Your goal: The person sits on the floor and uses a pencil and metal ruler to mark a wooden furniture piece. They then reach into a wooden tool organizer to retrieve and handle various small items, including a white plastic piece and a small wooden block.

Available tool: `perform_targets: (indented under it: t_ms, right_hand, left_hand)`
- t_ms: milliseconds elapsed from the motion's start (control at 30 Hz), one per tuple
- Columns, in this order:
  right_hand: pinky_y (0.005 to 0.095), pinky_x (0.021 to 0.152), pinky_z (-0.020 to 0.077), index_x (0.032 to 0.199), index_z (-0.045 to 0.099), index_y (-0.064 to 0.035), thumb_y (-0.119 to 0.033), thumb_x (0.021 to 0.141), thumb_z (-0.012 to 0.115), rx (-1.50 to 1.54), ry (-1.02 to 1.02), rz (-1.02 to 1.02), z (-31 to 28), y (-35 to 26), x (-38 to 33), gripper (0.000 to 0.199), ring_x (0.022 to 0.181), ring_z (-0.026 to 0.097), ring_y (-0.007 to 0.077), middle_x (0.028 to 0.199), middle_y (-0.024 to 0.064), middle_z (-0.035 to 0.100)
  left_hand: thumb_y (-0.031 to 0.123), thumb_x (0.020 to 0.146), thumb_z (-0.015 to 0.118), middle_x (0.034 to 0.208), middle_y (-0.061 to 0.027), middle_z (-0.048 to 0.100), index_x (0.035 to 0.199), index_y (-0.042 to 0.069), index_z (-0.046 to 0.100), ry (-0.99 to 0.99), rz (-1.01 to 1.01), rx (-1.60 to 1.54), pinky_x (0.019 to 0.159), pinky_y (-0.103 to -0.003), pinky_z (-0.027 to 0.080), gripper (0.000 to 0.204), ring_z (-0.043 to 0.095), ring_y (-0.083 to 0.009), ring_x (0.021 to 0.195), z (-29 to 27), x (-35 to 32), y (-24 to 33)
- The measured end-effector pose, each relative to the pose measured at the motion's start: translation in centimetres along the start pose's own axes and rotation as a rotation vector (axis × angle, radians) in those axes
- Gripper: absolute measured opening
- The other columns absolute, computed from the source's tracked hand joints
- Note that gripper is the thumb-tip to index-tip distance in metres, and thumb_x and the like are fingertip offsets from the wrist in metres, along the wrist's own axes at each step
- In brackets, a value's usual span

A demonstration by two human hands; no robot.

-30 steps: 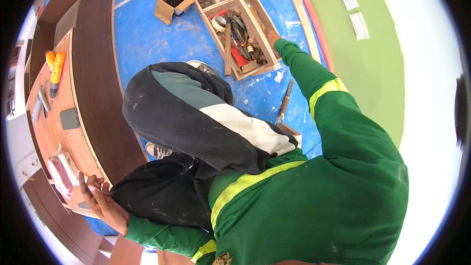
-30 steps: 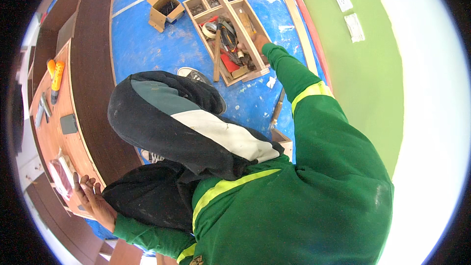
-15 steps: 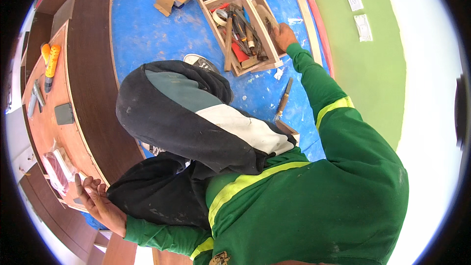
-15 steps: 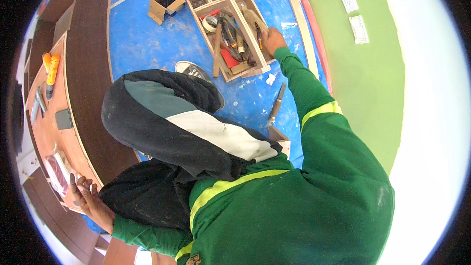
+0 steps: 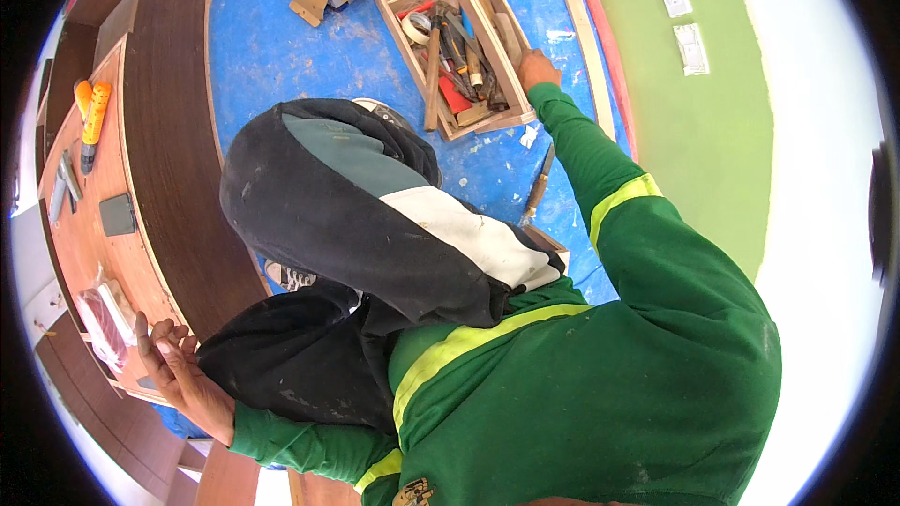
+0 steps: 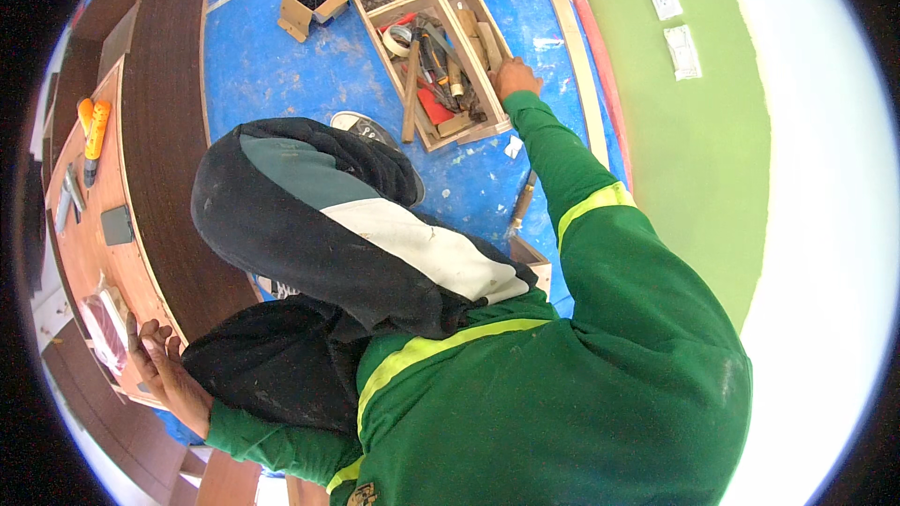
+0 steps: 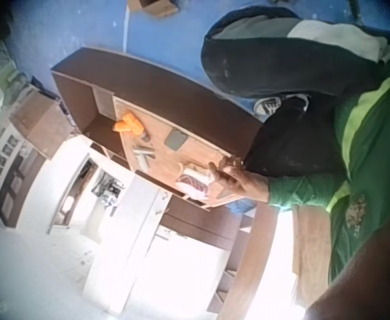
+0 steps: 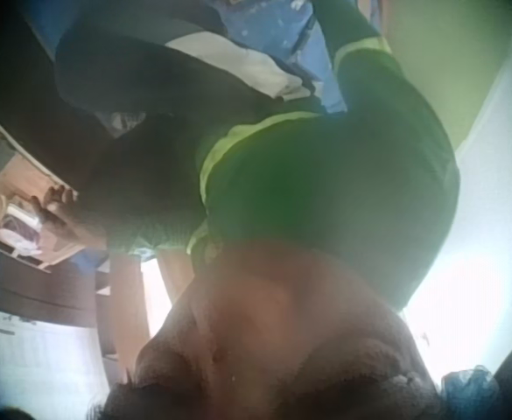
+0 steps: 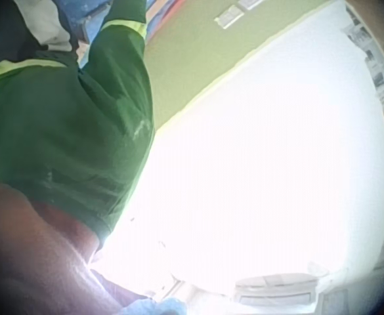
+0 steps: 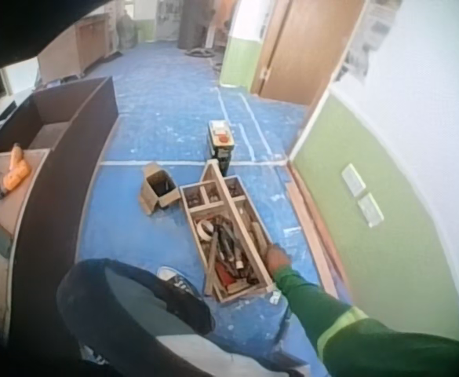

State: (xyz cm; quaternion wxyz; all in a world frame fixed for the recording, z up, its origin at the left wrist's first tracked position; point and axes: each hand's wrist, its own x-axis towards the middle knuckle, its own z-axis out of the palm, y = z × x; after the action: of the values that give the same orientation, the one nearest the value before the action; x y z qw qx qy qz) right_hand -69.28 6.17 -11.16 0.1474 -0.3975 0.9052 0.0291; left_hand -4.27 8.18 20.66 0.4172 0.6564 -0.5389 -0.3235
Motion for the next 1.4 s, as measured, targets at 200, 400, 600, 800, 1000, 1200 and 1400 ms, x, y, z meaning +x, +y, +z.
perform_targets:
  t_ms: [200,400,600,800,1000,1200,1400]
  right_hand:
    - [0.0533,0.094,0.0580,0.120,0.072,-0.0017,-0.037,0.104,0.065,0.197,0.315,-0.098,-1.5,2.0,0.7,0.039,0.109,0.072,0.0449,0.115,0.0227,0.073]
    - [0.0552,0.095,0.0557,0.117,0.068,0.0009,-0.042,0.103,0.068,0.589,0.003,-0.294,-7.7,-8.8,-9.1,0.045,0.114,0.070,0.0471,0.119,0.0326,0.070]
    - [0.0522,0.095,0.0584,0.122,0.069,0.0029,-0.048,0.093,0.079,0.459,0.162,-0.179,6.4,-13.1,-6.8,0.059,0.106,0.073,0.0470,0.106,0.0326,0.074]
    - [0.0529,0.105,0.0547,0.123,0.065,0.0094,-0.018,0.089,0.077,0.498,-0.139,0.040,2.5,-11.6,-5.8,0.046,0.119,0.068,0.0483,0.120,0.0371,0.069]
    - [0.0534,0.116,0.0474,0.153,0.043,0.0071,-0.015,0.096,0.069,0.064,0.111,-0.086,6.8,-8.1,-6.6,0.066,0.141,0.054,0.0479,0.151,0.0317,0.052]
    - [0.0567,0.108,0.0514,0.142,0.052,0.0038,-0.016,0.105,0.055,0.099,0.110,-0.270,2.3,-11.9,-8.6,0.042,0.136,0.056,0.0455,0.145,0.0298,0.054]
    - [0.0589,0.101,0.0556,0.139,0.060,-0.0036,-0.022,0.103,0.063,0.199,0.013,-0.386,3.9,-14.5,-0.2,0.041,0.113,0.070,0.0501,0.125,0.0306,0.069]
  left_hand:
    - [0.040,0.112,0.062,0.117,-0.0059,0.069,0.156,0.006,0.055,-0.017,0.024,0.079,0.094,-0.030,0.053,0.056,0.065,-0.0156,0.108,1.2,-0.1,0.8]
    - [0.040,0.111,0.063,0.116,-0.0060,0.069,0.155,0.007,0.057,0.030,-0.003,0.097,0.092,-0.029,0.053,0.055,0.065,-0.0142,0.105,0.0,0.0,-0.7]
    - [0.039,0.111,0.064,0.116,-0.0051,0.069,0.154,0.006,0.057,-0.017,0.022,0.071,0.089,-0.028,0.051,0.054,0.064,-0.0128,0.101,1.3,1.3,-0.3]
    - [0.033,0.113,0.061,0.114,-0.0066,0.070,0.154,0.003,0.057,-0.013,0.089,0.123,0.090,-0.029,0.051,0.051,0.064,-0.0145,0.101,1.0,-0.5,0.7]
    - [0.034,0.112,0.062,0.111,-0.0060,0.069,0.154,0.002,0.057,-0.016,0.094,0.107,0.087,-0.029,0.050,0.053,0.063,-0.0145,0.099,0.3,-0.5,0.0]
    - [0.037,0.112,0.063,0.112,-0.0051,0.069,0.154,0.004,0.057,0.007,0.078,0.164,0.088,-0.030,0.051,0.054,0.063,-0.0141,0.099,-0.6,-0.8,-0.2]
    - [0.038,0.111,0.064,0.114,-0.0059,0.070,0.155,0.005,0.056,0.003,0.044,0.153,0.088,-0.030,0.052,0.055,0.064,-0.0140,0.101,-0.3,-0.5,-0.2]
